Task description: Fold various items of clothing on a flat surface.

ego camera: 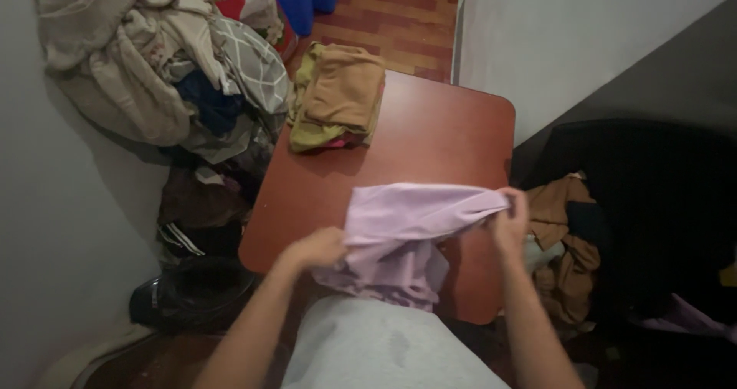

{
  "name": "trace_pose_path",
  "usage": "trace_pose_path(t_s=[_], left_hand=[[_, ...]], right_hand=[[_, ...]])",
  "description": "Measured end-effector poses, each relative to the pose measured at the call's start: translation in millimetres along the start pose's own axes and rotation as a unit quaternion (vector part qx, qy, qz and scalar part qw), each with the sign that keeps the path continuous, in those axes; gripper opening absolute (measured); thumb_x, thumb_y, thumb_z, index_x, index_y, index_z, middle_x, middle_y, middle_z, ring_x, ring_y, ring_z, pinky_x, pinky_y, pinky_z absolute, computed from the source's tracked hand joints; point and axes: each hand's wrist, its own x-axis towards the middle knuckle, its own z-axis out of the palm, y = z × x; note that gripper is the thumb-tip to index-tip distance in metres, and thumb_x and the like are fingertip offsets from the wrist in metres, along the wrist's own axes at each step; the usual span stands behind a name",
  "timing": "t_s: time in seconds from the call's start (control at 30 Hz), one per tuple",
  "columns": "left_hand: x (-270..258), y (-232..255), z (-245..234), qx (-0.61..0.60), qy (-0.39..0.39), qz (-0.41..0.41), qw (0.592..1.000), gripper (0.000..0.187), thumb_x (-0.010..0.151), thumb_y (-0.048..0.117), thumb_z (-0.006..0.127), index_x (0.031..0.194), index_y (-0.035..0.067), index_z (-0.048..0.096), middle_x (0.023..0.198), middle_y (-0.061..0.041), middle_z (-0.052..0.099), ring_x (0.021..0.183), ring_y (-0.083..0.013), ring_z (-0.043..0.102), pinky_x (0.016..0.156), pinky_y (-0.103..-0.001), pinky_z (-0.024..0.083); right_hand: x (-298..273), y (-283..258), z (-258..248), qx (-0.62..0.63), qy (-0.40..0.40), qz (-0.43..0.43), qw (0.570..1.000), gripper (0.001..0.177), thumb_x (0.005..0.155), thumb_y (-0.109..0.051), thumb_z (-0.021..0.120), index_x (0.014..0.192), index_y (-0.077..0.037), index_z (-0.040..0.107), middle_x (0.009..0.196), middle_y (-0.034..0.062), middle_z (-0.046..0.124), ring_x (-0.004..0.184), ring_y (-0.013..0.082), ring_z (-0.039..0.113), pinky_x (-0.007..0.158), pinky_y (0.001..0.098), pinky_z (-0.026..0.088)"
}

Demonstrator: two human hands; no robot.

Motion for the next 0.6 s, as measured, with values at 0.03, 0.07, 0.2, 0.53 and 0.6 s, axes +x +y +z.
trace_pose_path(t_s=[0.03,0.07,0.2,0.53,0.6], left_hand=[[7,-13,4,0.0,-0.002,0.002,1.0,0.041,0.089,0.038,0.067,0.109,0.003,0.075,0.105,-0.023,0.073,0.1,-0.0343,0.072,0.087,-0.044,0.054],[15,-27,8,-0.079,0.07,0.132,0.986,0.041,0.094,0.03,0.057,0.118,0.003,0.075,0.108,-0.023,0.074,0.099,-0.0328,0.071,0.088,-0.043,0.053],[-18,0,-37,-0.468,0.097,0.095,0.873,0.043,0.108,0.035,0.049,0.112,0.002,0.076,0.097,-0.009,0.077,0.082,-0.0158,0.069,0.073,-0.033,0.057],[-106,-1,-144,-0.543,0.309,0.232,0.745,0.02,0.108,0.025,0.059,0.112,0.008,0.068,0.099,0.001,0.069,0.086,-0.0066,0.064,0.076,-0.024,0.052],[-138,20,-160,-0.572,0.292,0.225,0.733,0.022,0.108,0.027,0.059,0.108,0.007,0.067,0.093,-0.001,0.069,0.079,-0.0094,0.063,0.071,-0.027,0.051]], right_hand=[[-1,-13,-7,-0.001,0.002,0.001,1.0,0.007,0.105,-0.017,0.055,0.112,-0.016,0.056,0.095,0.0,0.062,0.071,0.0112,0.059,0.052,0.0257,0.051],[-3,-25,-15,0.002,0.029,0.021,0.999,0.008,0.109,-0.018,0.056,0.116,-0.014,0.057,0.1,-0.0011,0.062,0.072,0.0101,0.053,0.054,0.0249,0.043],[10,-31,-46,-0.065,0.003,-0.13,0.989,0.011,0.115,-0.013,0.053,0.119,-0.007,0.06,0.106,-0.0022,0.064,0.094,0.0067,0.059,0.081,0.0228,0.049],[-23,-129,-32,-0.341,-0.243,0.04,0.907,0.022,0.079,-0.004,0.076,0.101,-0.004,0.075,0.086,0.0055,0.075,0.079,0.0137,0.066,0.072,0.0287,0.053],[-12,-88,-46,-0.364,-0.138,-0.013,0.921,0.026,0.082,0.001,0.065,0.105,-0.005,0.076,0.089,0.0055,0.075,0.083,0.0158,0.071,0.075,0.0307,0.053]])
